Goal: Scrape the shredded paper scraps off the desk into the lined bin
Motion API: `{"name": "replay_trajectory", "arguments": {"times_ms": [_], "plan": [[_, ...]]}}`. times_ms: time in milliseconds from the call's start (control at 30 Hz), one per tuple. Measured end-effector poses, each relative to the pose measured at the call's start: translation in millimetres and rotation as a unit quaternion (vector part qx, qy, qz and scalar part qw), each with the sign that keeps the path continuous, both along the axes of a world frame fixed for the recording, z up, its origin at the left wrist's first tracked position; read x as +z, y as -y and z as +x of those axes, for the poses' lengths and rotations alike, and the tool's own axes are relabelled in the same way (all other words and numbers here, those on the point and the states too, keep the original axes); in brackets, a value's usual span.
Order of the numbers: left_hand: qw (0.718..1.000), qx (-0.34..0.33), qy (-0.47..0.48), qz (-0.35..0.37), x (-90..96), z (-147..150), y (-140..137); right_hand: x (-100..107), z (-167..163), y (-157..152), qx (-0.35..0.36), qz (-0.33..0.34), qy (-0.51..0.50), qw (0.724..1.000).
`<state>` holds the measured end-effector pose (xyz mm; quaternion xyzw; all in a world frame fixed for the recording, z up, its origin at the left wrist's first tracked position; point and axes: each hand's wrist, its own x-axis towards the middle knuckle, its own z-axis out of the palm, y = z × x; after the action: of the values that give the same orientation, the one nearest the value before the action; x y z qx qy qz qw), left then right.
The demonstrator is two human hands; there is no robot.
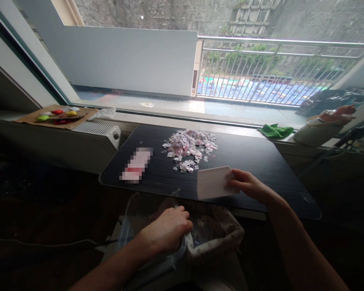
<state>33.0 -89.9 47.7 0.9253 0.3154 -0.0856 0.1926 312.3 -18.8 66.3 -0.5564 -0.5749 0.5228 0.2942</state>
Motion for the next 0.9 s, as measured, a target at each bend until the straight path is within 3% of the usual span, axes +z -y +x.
{"name": "replay_trajectory", "arguments": {"times_ms": [133,300,500,733,900], "plan": [[1.000,-0.017,0.016,0.001,-2.2,10.3,4.3,-6.0,4.0,-6.8,-0.115,0.088,0.018,0.989],[0.998,-0.057,-0.002,0.000,-2.8,31.0,12.8,-21.3,-3.0,-23.1,-0.187,0.121,0.014,0.975],[0.997,-0.062,-0.037,-0.011,2.7,40.6,16.5,-25.4,-10.5,-29.0,-0.173,0.084,-0.004,0.981],[0.997,-0.067,-0.026,-0.004,-6.0,41.2,17.3,-26.2,-11.5,-28.4,-0.246,0.057,-0.019,0.967],[0.998,-0.061,-0.011,0.008,-12.9,40.3,17.3,-24.5,-19.4,-23.7,-0.203,0.008,-0.092,0.975]]}}
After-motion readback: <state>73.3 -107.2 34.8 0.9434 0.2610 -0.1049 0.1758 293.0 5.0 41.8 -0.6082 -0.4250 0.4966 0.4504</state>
